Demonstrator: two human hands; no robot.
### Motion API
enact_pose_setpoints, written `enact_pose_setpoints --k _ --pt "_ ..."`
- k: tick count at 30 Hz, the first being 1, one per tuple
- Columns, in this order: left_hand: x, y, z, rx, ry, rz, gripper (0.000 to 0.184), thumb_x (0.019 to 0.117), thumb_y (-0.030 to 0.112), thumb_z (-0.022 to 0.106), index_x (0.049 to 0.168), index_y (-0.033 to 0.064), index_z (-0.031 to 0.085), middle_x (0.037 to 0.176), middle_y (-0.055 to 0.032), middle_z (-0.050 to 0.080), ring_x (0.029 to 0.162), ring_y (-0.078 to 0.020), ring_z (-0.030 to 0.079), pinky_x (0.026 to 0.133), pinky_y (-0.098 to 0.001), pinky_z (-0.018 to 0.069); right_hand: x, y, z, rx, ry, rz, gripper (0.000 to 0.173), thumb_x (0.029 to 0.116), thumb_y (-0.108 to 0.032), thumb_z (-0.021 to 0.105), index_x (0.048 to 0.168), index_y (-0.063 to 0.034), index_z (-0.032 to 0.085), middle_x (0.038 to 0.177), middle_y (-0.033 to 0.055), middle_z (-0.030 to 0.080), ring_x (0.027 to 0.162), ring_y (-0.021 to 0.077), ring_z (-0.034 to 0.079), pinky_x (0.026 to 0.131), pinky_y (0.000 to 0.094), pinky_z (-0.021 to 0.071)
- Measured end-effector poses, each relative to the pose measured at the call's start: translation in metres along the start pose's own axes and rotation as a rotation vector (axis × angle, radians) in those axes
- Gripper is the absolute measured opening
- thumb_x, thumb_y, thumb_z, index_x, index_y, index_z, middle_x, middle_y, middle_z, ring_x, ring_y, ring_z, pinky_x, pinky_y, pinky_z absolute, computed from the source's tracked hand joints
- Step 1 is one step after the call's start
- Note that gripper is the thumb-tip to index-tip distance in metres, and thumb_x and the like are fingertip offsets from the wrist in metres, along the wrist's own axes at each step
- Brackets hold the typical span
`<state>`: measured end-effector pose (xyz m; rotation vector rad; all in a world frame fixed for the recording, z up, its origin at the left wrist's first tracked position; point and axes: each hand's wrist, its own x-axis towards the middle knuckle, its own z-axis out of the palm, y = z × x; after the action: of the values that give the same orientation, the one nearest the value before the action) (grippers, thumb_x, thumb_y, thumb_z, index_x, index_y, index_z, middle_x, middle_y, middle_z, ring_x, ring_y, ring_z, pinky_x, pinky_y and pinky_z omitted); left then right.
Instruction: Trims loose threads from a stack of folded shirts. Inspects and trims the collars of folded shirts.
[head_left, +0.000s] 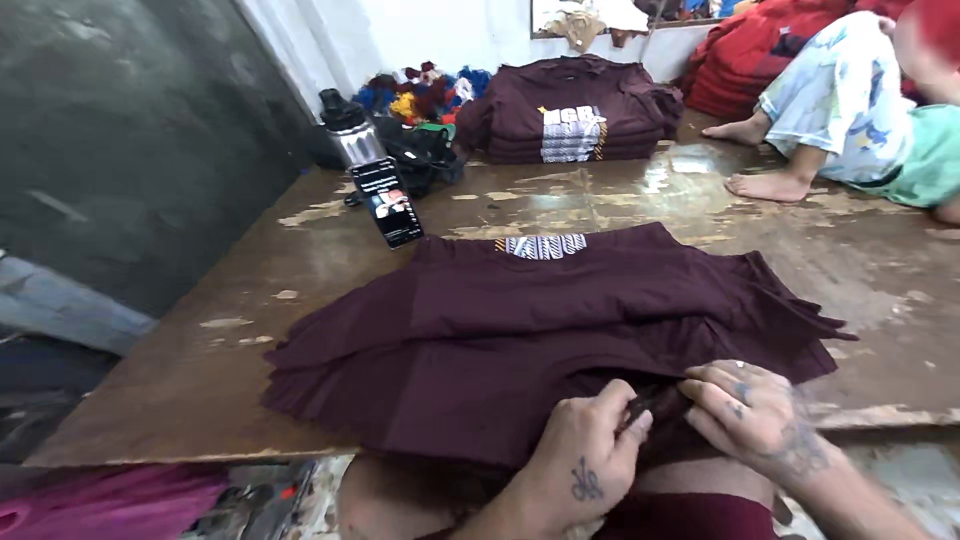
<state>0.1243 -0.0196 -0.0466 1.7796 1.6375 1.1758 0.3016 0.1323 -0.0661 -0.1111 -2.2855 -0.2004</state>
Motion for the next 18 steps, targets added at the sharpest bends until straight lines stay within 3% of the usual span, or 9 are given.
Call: enact_pose_setpoints --k 2,4,7,9,11,13,14,16,18 --pt "-0.001 -0.003 0.005 -0.025 0.026 0.023 0.019 0.104 0.018 0.05 0.098 0.0041 0.062 0.077 -0.0028 0.07 0.063 -0.0091 0.066 0.058 -0.0264 0.0553 -0.015 -0.008 0.003 0.048 0.012 0.133 0.035 0.1057 -0.033 0.048 0.094 -0.0081 0.069 0.087 0.0104 0.074 0.085 0.0217 0.073 0.08 0.0323 0.0581" --pt "-0.003 -0.006 0.007 -0.026 0.047 0.058 0.022 0.1054 0.022 0.048 0.097 0.0058 0.061 0.08 -0.0013 0.072 0.066 -0.0068 0.067 0.058 -0.0241 0.0549 -0.022 -0.018 0.001 0.142 -0.008 0.261 0.065 0.1061 -0.06 0.034 0.105 -0.0084 0.073 0.094 0.011 0.074 0.095 0.0221 0.07 0.09 0.0341 0.0549" --pt "-0.006 -0.008 0.009 0.009 0.074 0.129 0.021 0.1047 0.023 0.049 0.096 0.0064 0.06 0.079 -0.0015 0.071 0.066 -0.006 0.066 0.058 -0.022 0.0544 -0.02 -0.034 0.002 0.153 -0.008 0.383 0.078 0.1003 -0.073 0.027 0.111 -0.0134 0.077 0.087 0.0096 0.069 0.089 0.0236 0.066 0.089 0.0386 0.0508" --pt "-0.009 -0.012 0.016 0.064 0.124 0.219 0.02 0.1024 0.023 0.053 0.093 0.0071 0.06 0.069 0.0 0.062 0.057 -0.005 0.058 0.052 -0.0188 0.0493 -0.014 -0.039 0.003 0.144 -0.02 0.411 0.068 0.102 -0.068 0.034 0.113 -0.0173 0.077 0.082 0.0078 0.065 0.081 0.0234 0.063 0.084 0.0407 0.049" --pt "-0.014 -0.016 0.021 0.122 0.13 0.344 0.015 0.097 0.019 0.059 0.089 0.0076 0.063 0.067 0.0003 0.059 0.056 -0.0059 0.056 0.051 -0.0183 0.048 -0.011 -0.04 0.005 0.223 0.0 0.388 0.045 0.1041 -0.052 0.047 0.111 -0.0191 0.077 0.081 0.0062 0.063 0.079 0.02 0.061 0.081 0.037 0.0483" --pt "-0.017 -0.019 0.02 0.138 0.057 0.466 0.011 0.0947 0.018 0.063 0.088 0.0094 0.066 0.069 0.0012 0.064 0.06 -0.0061 0.06 0.055 -0.0192 0.0508 -0.016 -0.042 0.005 0.379 0.088 0.339 0.021 0.1019 -0.031 0.059 0.106 -0.0159 0.073 0.089 0.0037 0.063 0.088 0.0114 0.063 0.082 0.0237 0.0529" --pt "-0.017 -0.018 0.016 0.158 0.032 0.476 0.011 0.0942 0.02 0.065 0.09 0.0106 0.067 0.07 0.0019 0.066 0.059 -0.0061 0.061 0.053 -0.0201 0.0506 -0.022 -0.044 0.003 0.423 0.136 0.309 0.017 0.1029 -0.026 0.06 0.105 -0.0131 0.071 0.094 0.0035 0.066 0.096 0.0101 0.066 0.086 0.0226 0.0556" --pt "-0.013 -0.009 0.004 0.287 0.047 0.371 0.025 0.0936 0.035 0.067 0.103 0.0119 0.067 0.074 0.0011 0.065 0.056 -0.0088 0.06 0.047 -0.0252 0.0492 -0.034 -0.05 -0.004 0.399 0.187 0.298 0.018 0.1066 -0.026 0.056 0.102 -0.011 0.064 0.102 0.0018 0.07 0.11 0.0102 0.069 0.098 0.0271 0.0571" --pt "-0.005 0.0 -0.012 0.421 0.053 0.3 0.045 0.0969 0.042 0.057 0.126 0.0096 0.067 0.082 -0.0045 0.065 0.059 -0.0169 0.062 0.046 -0.0335 0.0494 -0.04 -0.056 -0.013 0.328 0.188 0.317 0.019 0.1078 -0.028 0.053 0.099 -0.0127 0.059 0.1 -0.0005 0.067 0.106 0.0081 0.068 0.101 0.0285 0.056"
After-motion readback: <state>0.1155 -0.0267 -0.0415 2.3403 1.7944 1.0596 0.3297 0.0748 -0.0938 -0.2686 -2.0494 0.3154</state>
